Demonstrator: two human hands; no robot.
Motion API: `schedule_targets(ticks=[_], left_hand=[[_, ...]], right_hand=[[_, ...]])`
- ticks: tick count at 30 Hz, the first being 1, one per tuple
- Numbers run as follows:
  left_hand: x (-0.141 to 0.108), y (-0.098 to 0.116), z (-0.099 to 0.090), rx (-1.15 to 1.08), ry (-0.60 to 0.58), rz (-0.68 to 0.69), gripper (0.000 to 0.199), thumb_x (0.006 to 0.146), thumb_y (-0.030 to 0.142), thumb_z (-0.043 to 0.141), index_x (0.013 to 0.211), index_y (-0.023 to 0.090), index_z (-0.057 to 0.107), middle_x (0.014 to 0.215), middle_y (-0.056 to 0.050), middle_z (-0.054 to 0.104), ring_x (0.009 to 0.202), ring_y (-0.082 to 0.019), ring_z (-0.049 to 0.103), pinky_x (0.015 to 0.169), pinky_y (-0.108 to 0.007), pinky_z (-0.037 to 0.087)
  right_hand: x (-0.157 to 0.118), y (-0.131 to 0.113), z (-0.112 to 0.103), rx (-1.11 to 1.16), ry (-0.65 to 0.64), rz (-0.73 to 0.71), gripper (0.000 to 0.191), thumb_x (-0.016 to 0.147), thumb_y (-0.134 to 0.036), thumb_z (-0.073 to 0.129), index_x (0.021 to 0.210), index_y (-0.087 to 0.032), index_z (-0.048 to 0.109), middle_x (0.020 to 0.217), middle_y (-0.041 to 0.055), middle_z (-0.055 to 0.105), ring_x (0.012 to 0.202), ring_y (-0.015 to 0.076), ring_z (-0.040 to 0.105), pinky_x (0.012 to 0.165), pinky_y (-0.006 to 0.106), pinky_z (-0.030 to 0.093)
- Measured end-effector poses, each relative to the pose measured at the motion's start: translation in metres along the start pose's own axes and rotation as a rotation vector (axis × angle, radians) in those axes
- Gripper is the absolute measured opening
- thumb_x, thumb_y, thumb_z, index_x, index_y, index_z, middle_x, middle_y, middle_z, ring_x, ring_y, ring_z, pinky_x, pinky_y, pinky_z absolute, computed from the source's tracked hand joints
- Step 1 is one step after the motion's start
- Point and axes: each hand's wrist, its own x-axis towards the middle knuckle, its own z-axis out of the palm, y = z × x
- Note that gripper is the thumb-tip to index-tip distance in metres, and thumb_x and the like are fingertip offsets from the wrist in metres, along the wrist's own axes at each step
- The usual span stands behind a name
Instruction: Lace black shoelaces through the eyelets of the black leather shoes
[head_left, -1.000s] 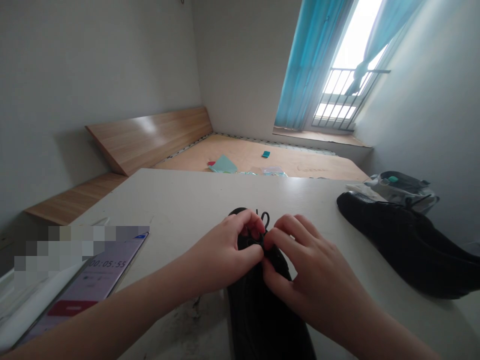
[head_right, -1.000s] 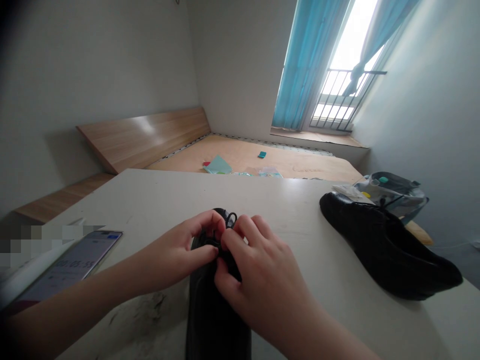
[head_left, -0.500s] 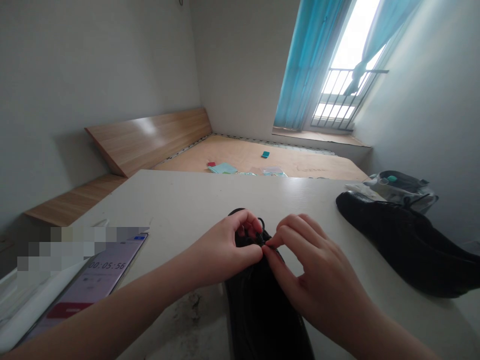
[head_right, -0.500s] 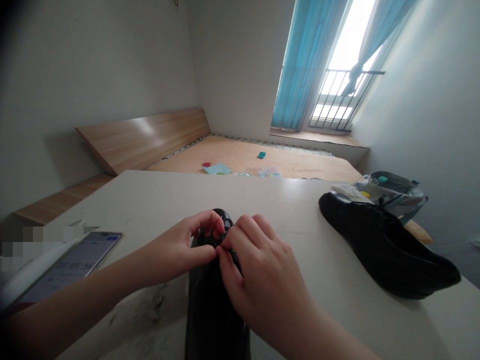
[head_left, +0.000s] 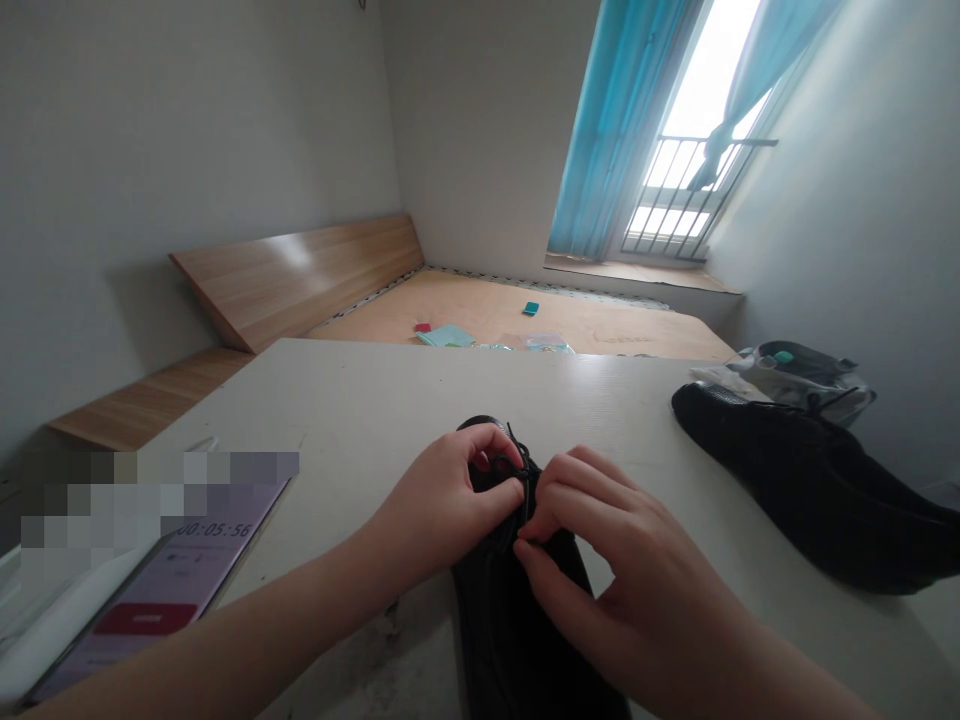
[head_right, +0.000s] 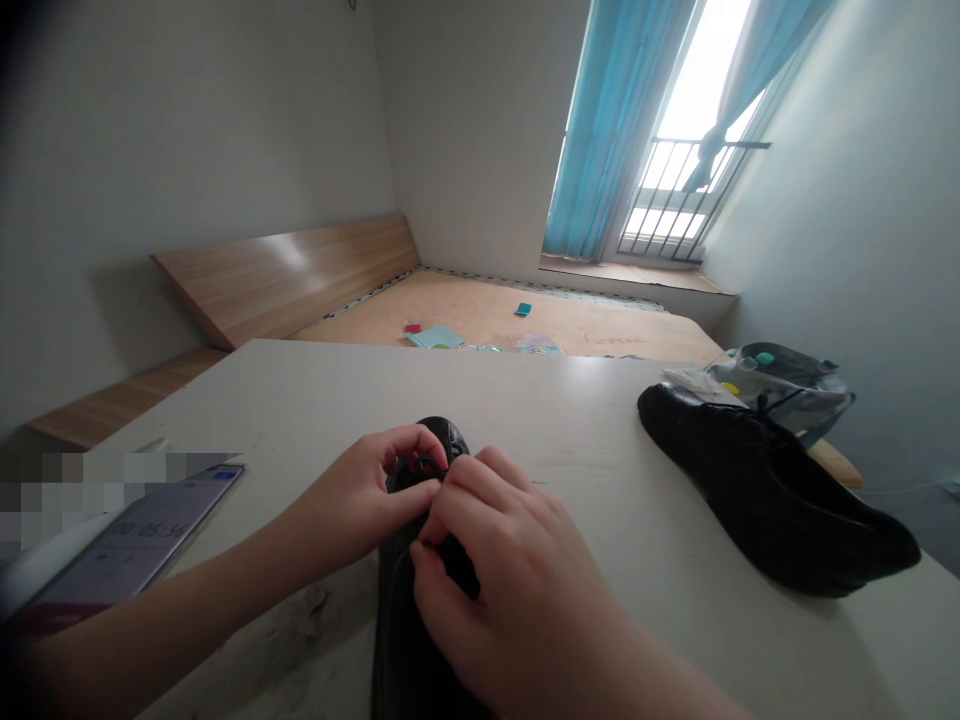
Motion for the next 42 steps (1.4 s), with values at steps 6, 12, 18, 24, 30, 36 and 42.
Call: schedule_targets(ticks=[6, 12, 18, 24, 30, 36, 42], left_hand=[[0.001, 0.0, 0.0, 0.013, -0.013, 0.009, 0.008, 0.07, 0.019, 0.059, 0.078, 0.022, 0.059, 0.07, 0.006, 0.059, 0.07, -0.014, 0.055, 0.062, -0.024, 0.04], [-0.003, 0.007, -0.008, 0.06, -0.05, -0.005, 0.008, 0.071, 0.026, 0.061, 0.079, 0.023, 0.06, 0.072, 0.005, 0.06, 0.07, -0.016, 0.054, 0.062, -0.027, 0.039], [-0.005, 0.014, -0.014, 0.171, -0.046, 0.083, 0.009, 0.076, 0.03, 0.06, 0.079, 0.022, 0.064, 0.078, 0.002, 0.064, 0.078, -0.018, 0.057, 0.069, -0.029, 0.04], [-0.005, 0.018, -0.019, 0.264, 0.009, 0.197, 0.012, 0.079, 0.032, 0.062, 0.075, 0.022, 0.066, 0.083, 0.0, 0.062, 0.088, -0.02, 0.056, 0.081, -0.033, 0.038], [-0.007, 0.026, -0.022, 0.427, -0.009, 0.133, 0.023, 0.083, 0.04, 0.057, 0.071, 0.021, 0.061, 0.07, 0.001, 0.058, 0.072, -0.019, 0.053, 0.072, -0.034, 0.034], [-0.007, 0.022, -0.018, 0.543, -0.021, 0.18, 0.025, 0.086, 0.033, 0.049, 0.066, 0.019, 0.053, 0.065, 0.001, 0.055, 0.071, -0.019, 0.05, 0.072, -0.035, 0.031], [-0.007, 0.019, -0.017, 0.518, -0.041, 0.178, 0.022, 0.083, 0.029, 0.047, 0.064, 0.019, 0.049, 0.065, 0.001, 0.054, 0.07, -0.019, 0.049, 0.07, -0.034, 0.031]], right_hand=[[0.002, 0.003, -0.009, 0.129, -0.027, 0.085, 0.012, 0.081, -0.017, 0.058, 0.071, -0.02, 0.055, 0.078, 0.0002, 0.056, 0.077, 0.0159, 0.051, 0.067, 0.031, 0.041], [0.016, 0.05, -0.005, 0.309, 0.046, 0.389, 0.033, 0.094, -0.039, 0.039, 0.093, -0.021, 0.067, 0.087, 0.0038, 0.058, 0.078, 0.0179, 0.053, 0.067, 0.033, 0.042], [0.017, 0.066, 0.024, 0.583, 0.002, 0.391, 0.027, 0.086, -0.044, 0.054, 0.094, -0.022, 0.068, 0.102, 0.0047, 0.06, 0.102, 0.0217, 0.054, 0.091, 0.035, 0.04], [0.015, 0.054, 0.022, 1.016, -0.012, 0.552, 0.024, 0.085, -0.044, 0.063, 0.081, -0.021, 0.064, 0.082, -0.0007, 0.061, 0.083, 0.0164, 0.054, 0.083, 0.03, 0.042], [0.017, 0.052, 0.022, 1.145, 0.065, 0.671, 0.027, 0.077, -0.047, 0.067, 0.077, -0.02, 0.068, 0.084, 0.0027, 0.064, 0.093, 0.0213, 0.056, 0.093, 0.036, 0.04], [0.017, 0.052, 0.023, 1.218, 0.06, 0.71, 0.017, 0.078, -0.035, 0.066, 0.08, -0.019, 0.071, 0.091, 0.0034, 0.067, 0.097, 0.0204, 0.056, 0.096, 0.035, 0.038], [0.02, 0.055, 0.021, 1.24, 0.039, 0.709, 0.015, 0.079, -0.029, 0.062, 0.07, -0.018, 0.068, 0.081, 0.0021, 0.065, 0.087, 0.0188, 0.056, 0.09, 0.033, 0.041]])
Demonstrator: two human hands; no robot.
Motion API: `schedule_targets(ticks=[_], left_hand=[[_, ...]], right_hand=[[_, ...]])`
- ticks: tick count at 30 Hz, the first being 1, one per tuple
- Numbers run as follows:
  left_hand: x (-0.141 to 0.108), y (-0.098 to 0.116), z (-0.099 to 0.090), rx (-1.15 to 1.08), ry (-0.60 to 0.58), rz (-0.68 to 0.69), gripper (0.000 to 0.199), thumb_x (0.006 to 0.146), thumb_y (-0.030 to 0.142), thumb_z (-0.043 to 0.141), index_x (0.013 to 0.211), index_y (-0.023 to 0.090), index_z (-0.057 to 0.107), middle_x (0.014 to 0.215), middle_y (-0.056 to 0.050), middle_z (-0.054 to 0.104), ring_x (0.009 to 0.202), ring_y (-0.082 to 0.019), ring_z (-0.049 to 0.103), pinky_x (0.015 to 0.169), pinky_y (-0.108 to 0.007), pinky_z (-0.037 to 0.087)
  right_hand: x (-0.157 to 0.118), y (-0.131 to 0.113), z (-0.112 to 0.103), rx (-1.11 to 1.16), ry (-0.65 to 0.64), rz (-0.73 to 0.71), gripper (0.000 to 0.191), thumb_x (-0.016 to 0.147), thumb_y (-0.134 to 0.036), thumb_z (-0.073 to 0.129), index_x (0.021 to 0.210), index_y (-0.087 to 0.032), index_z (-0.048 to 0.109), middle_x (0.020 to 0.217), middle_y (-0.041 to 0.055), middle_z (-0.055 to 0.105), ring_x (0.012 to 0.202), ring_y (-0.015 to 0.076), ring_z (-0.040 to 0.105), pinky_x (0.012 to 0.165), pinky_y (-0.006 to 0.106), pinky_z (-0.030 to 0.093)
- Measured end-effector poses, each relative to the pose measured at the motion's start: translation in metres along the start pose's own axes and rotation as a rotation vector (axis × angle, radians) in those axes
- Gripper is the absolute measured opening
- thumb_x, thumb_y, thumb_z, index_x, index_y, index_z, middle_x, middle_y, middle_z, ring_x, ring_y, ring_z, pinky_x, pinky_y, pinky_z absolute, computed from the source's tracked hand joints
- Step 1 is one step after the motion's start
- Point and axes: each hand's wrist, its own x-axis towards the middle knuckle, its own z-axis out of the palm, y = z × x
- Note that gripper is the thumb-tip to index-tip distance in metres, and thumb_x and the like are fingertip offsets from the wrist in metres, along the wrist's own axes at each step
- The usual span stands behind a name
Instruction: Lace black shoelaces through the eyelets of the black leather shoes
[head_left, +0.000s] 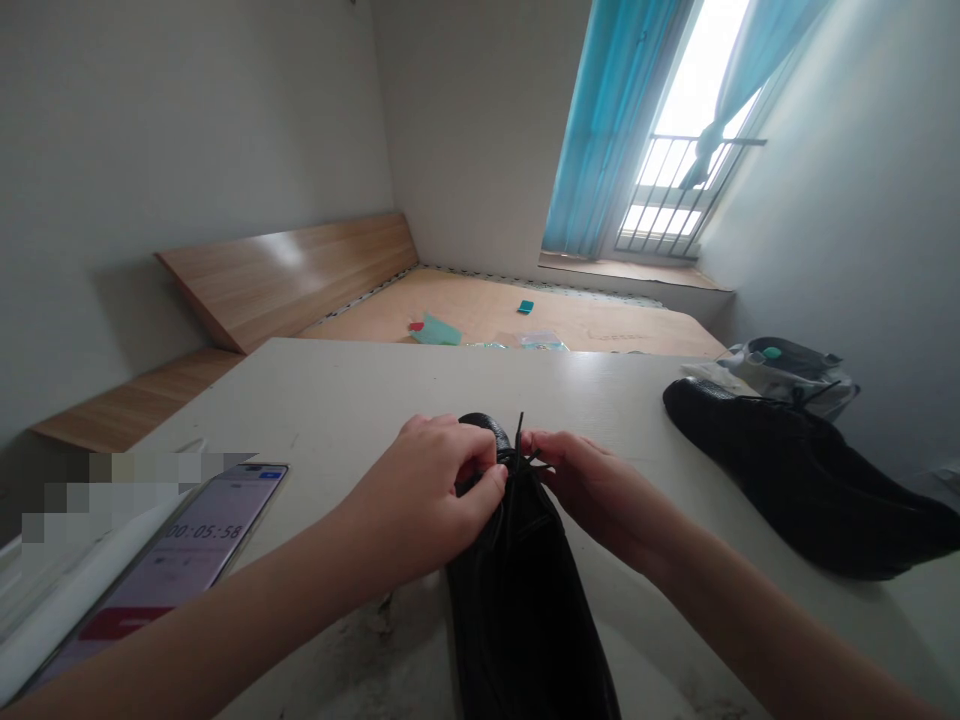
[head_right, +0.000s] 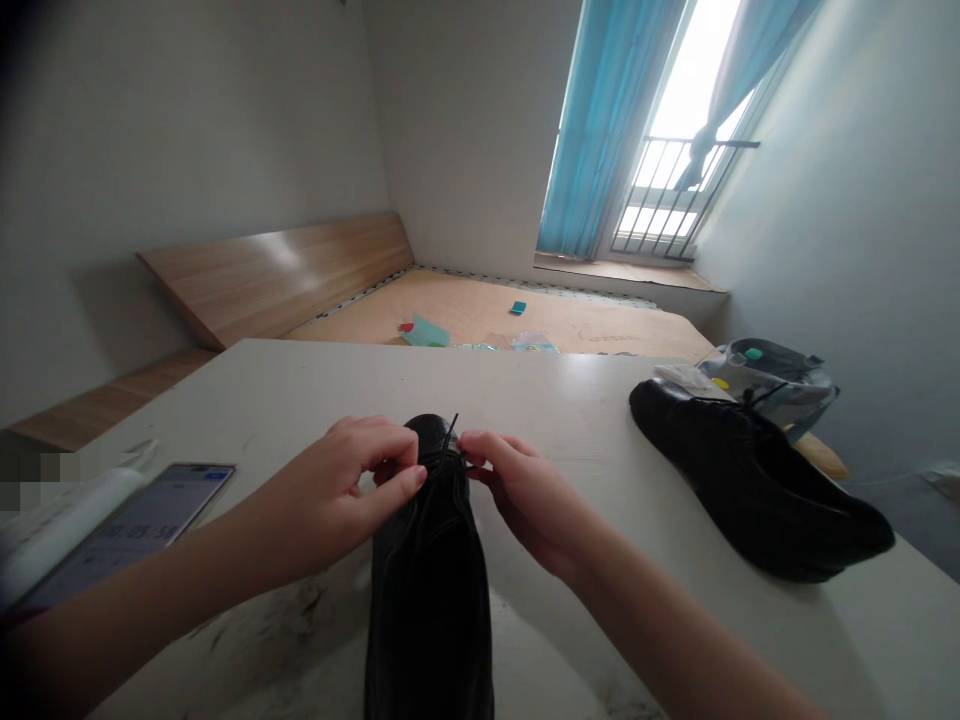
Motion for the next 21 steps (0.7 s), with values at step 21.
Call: schedule_targets(ticks=[21], left_hand=[[-0.039, 0.014, -0.002, -0.188, 0.086, -0.037, 0.031, 0.081, 0.052, 0.055, 0.07, 0.023, 0.058, 0.064, 0.001, 0.055, 0.071, -0.02, 0.052, 0.062, -0.028, 0.041]], right_hand=[[-0.002, -0.005, -0.003, -0.637, 0.093, -0.266, 0.031, 0.087, -0.048, 0.05, 0.088, -0.02, 0.063, 0.088, 0.0027, 0.063, 0.084, 0.0183, 0.055, 0.079, 0.033, 0.043]])
